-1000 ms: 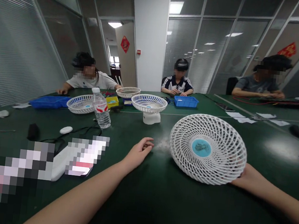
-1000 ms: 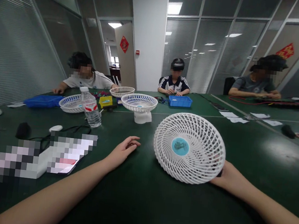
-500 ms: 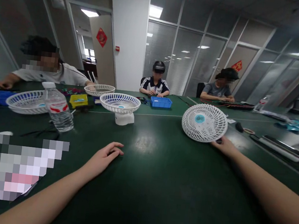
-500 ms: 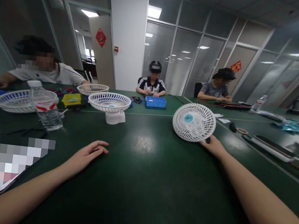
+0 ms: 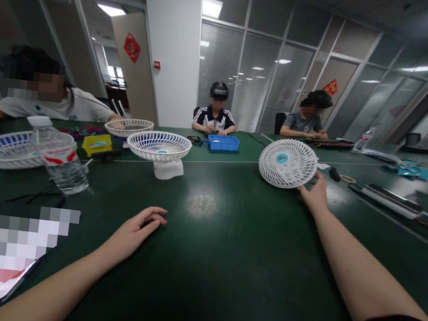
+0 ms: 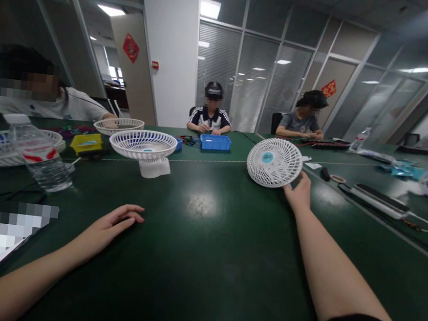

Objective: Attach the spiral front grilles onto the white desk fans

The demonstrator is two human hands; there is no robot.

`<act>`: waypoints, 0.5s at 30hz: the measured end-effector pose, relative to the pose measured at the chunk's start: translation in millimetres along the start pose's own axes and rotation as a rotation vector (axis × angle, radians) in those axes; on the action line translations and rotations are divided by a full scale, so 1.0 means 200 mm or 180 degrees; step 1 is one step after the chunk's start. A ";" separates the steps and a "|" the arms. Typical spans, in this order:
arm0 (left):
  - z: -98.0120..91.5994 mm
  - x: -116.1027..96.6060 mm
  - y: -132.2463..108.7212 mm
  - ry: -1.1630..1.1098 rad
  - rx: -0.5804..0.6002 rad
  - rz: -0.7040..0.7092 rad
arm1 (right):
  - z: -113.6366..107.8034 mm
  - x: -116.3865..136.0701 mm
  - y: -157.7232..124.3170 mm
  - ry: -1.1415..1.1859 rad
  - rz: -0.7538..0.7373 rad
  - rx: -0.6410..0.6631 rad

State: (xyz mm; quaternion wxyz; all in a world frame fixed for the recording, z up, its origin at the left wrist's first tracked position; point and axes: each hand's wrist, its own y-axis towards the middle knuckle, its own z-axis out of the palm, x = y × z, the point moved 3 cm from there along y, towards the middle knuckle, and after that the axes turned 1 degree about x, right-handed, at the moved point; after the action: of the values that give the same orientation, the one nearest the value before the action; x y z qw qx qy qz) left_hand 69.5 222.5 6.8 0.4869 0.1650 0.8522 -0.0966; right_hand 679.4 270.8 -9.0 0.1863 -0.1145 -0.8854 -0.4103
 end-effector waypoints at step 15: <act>0.01 -0.02 0.00 0.0155 -0.0010 0.0052 | -0.02 0.07 0.03 -0.0214 -0.0376 -0.0305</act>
State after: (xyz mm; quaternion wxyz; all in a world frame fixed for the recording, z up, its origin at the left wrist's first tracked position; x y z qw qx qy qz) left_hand 72.7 221.5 8.8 0.4671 0.1734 0.8626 -0.0872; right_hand 669.8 273.1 3.2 0.1263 -0.0845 -0.8756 -0.4584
